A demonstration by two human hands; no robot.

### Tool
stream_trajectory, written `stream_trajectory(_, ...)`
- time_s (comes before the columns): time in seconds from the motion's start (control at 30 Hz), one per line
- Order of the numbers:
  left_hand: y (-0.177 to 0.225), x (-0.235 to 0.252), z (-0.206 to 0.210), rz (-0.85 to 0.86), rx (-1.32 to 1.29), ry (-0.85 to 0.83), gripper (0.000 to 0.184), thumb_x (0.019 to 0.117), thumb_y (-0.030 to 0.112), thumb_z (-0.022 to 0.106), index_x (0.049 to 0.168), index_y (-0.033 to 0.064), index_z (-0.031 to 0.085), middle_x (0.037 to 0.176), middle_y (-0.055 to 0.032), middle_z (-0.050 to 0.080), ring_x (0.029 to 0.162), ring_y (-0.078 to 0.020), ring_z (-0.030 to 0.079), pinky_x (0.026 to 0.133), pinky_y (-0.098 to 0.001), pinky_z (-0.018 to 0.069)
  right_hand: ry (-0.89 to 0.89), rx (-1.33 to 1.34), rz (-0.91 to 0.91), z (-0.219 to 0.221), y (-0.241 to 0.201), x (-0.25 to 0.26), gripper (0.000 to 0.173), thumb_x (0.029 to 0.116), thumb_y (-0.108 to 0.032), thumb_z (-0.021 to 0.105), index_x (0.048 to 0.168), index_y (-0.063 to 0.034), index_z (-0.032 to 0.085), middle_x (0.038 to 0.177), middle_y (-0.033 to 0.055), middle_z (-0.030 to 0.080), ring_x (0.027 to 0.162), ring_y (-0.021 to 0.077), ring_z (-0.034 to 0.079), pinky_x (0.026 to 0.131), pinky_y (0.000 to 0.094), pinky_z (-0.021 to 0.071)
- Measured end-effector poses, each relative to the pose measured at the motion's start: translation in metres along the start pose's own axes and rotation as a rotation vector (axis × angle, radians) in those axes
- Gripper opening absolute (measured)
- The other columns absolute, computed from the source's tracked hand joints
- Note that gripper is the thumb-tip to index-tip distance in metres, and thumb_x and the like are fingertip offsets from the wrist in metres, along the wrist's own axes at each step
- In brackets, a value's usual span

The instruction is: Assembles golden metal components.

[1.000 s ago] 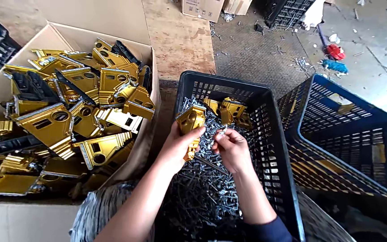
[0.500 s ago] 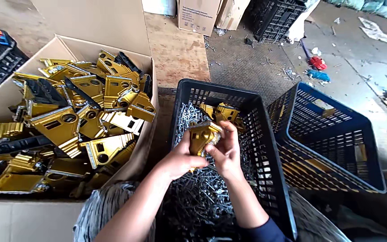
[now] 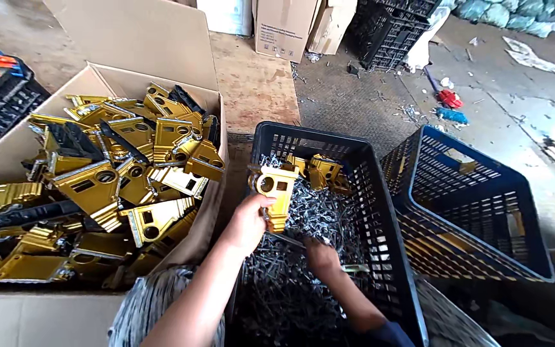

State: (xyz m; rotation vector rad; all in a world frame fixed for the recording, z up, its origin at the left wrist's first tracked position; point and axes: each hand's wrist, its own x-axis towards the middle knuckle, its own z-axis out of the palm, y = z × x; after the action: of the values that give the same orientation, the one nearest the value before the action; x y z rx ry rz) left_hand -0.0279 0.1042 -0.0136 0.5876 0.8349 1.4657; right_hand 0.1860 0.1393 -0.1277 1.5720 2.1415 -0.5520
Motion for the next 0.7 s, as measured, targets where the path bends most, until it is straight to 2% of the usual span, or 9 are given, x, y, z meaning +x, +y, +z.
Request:
stream_trajectory(0.07, 0.000, 0.000, 0.002, -0.026, 0.003, 0.059, 0.031, 0.0996, 0.024, 0.037, 0.119, 0.0122, 0.057, 0.108, -0.0083, 0.070, 0.092, -0.0187, 0.071, 0.080, -0.0373, 0.0599, 0.080, 0.080, 0.025, -0.013, 0.003, -0.023, 0.036, 0.1067, -0.028, 0.049, 0.135, -0.0080, 0.061, 0.122, 0.0213, 0.069, 0.113, 0.0432, 0.067, 0.091, 0.0633, 0.0521)
stream_trajectory(0.13, 0.000, 0.004, 0.006, -0.079, -0.005, 0.162, 0.046, 0.1064, 0.047, 0.036, 0.133, 0.0149, 0.055, 0.119, -0.0121, 0.069, 0.091, -0.0224, 0.071, 0.074, -0.0373, 0.0604, 0.096, 0.141, 0.087, -0.028, 0.007, -0.039, 0.039, 0.1091, -0.035, 0.045, 0.136, -0.0088, 0.056, 0.110, 0.0218, 0.072, 0.102, 0.0438, 0.070, 0.084, 0.0618, 0.0545)
stream_trajectory(0.2, -0.003, 0.013, 0.010, -0.082, 0.022, 0.348, 0.059, 0.1027, 0.063, 0.040, 0.129, 0.0144, 0.060, 0.107, -0.0125, 0.072, 0.075, -0.0202, 0.070, 0.059, -0.0323, 0.0576, 0.128, 0.200, 0.125, -0.049, 0.008, -0.057, 0.040, 0.1097, -0.036, 0.043, 0.133, -0.0065, 0.054, 0.101, 0.0223, 0.071, 0.097, 0.0440, 0.071, 0.082, 0.0615, 0.0549)
stream_trajectory(0.27, -0.006, 0.018, 0.009, -0.049, 0.066, 0.447, 0.061, 0.0997, 0.066, 0.045, 0.122, 0.0124, 0.065, 0.099, -0.0113, 0.073, 0.068, -0.0180, 0.068, 0.055, -0.0295, 0.0552, 0.498, 0.296, -0.042, -0.060, 0.008, -0.082, 0.036, 0.1079, -0.031, 0.045, 0.117, -0.0002, 0.061, 0.077, 0.0166, 0.067, 0.070, 0.0360, 0.070, 0.064, 0.0538, 0.0556)
stream_trajectory(0.3, -0.007, 0.018, 0.008, -0.027, 0.094, 0.469, 0.061, 0.0987, 0.066, 0.048, 0.118, 0.0114, 0.067, 0.099, -0.0105, 0.073, 0.069, -0.0176, 0.068, 0.056, -0.0295, 0.0557, 0.778, 0.353, -0.206, -0.060, 0.005, -0.089, 0.035, 0.1068, -0.029, 0.044, 0.109, 0.0014, 0.062, 0.065, 0.0087, 0.060, 0.054, 0.0244, 0.062, 0.051, 0.0425, 0.0521)
stream_trajectory(0.4, -0.010, 0.016, 0.010, 0.034, 0.159, 0.482, 0.058, 0.0975, 0.063, 0.054, 0.113, 0.0094, 0.069, 0.098, -0.0091, 0.074, 0.076, -0.0188, 0.071, 0.064, -0.0331, 0.0591, 1.197, 0.564, -0.558, -0.054, -0.018, -0.085, 0.044, 0.1119, -0.042, 0.027, 0.109, -0.0041, 0.050, 0.068, 0.0025, 0.050, 0.051, 0.0090, 0.050, 0.047, 0.0266, 0.0477)
stream_trajectory(0.5, -0.011, 0.016, 0.011, 0.034, 0.164, 0.512, 0.054, 0.1001, 0.058, 0.054, 0.106, 0.0069, 0.070, 0.088, -0.0088, 0.073, 0.067, -0.0180, 0.069, 0.058, -0.0321, 0.0579, 1.042, 0.447, -0.443, -0.046, -0.036, -0.072, 0.035, 0.1068, -0.027, 0.042, 0.105, 0.0015, 0.061, 0.062, 0.0055, 0.059, 0.048, 0.0184, 0.060, 0.045, 0.0365, 0.0510)
stream_trajectory(0.63, -0.008, 0.015, 0.014, -0.028, 0.165, 0.563, 0.053, 0.0995, 0.056, 0.057, 0.109, 0.0053, 0.068, 0.091, -0.0105, 0.074, 0.069, -0.0191, 0.070, 0.060, -0.0331, 0.0591, 1.204, 0.475, -0.490, -0.041, -0.045, -0.068, 0.042, 0.1114, -0.035, 0.031, 0.105, 0.0002, 0.052, 0.065, 0.0027, 0.051, 0.050, 0.0080, 0.052, 0.047, 0.0236, 0.0484)
stream_trajectory(0.7, -0.011, 0.015, 0.012, -0.041, 0.175, 0.567, 0.053, 0.0965, 0.058, 0.060, 0.104, 0.0059, 0.069, 0.083, -0.0096, 0.071, 0.067, -0.0191, 0.069, 0.060, -0.0338, 0.0593, 1.139, 0.453, -0.456, -0.033, -0.049, -0.059, 0.036, 0.1076, -0.029, 0.040, 0.103, 0.0021, 0.058, 0.064, 0.0057, 0.058, 0.049, 0.0144, 0.057, 0.045, 0.0311, 0.0511)
